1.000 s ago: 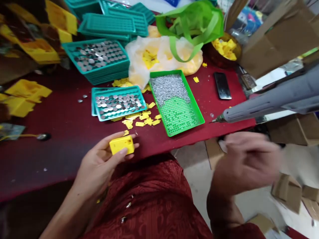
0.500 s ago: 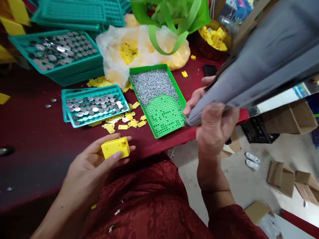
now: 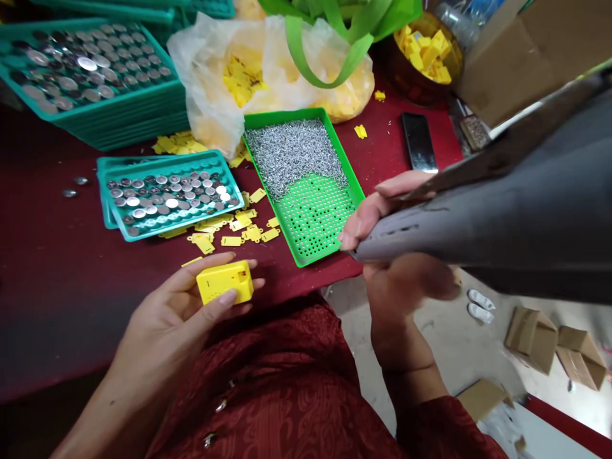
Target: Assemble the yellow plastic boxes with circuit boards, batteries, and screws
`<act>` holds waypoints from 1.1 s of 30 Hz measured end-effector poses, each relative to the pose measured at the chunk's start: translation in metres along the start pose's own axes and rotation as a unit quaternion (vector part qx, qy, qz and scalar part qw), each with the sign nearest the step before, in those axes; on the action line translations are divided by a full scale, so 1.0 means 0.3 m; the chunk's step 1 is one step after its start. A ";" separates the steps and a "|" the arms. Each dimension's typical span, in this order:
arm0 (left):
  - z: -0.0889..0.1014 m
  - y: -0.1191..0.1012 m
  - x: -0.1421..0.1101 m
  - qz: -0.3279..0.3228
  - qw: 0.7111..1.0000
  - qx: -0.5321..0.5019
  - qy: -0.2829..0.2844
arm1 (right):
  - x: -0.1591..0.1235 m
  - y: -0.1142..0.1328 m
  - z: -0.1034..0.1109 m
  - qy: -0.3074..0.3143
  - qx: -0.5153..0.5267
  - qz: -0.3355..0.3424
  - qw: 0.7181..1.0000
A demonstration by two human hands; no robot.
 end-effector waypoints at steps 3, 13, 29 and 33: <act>0.001 0.004 0.002 0.003 1.000 -0.009 -0.005 | -0.015 -0.046 -0.012 0.029 -0.060 -0.009 0.998; 0.010 0.014 0.009 0.008 1.000 0.001 -0.018 | -0.061 -0.124 0.014 0.027 -0.204 0.001 0.979; 0.007 0.008 0.009 0.020 0.999 -0.016 -0.022 | -0.042 -0.101 -0.023 0.048 -0.126 0.007 0.991; 0.006 0.006 0.009 0.018 1.000 -0.011 -0.020 | -0.051 -0.119 -0.014 0.047 -0.177 0.001 0.983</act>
Point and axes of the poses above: each hand's wrist, its own x-axis towards the middle knuckle, its own z-axis out of the back of the hand, y = z × x, the point moved 5 cm from there along x, towards the middle knuckle, and after that the axes turned 8 degrees about -y, right-handed, at the moved point
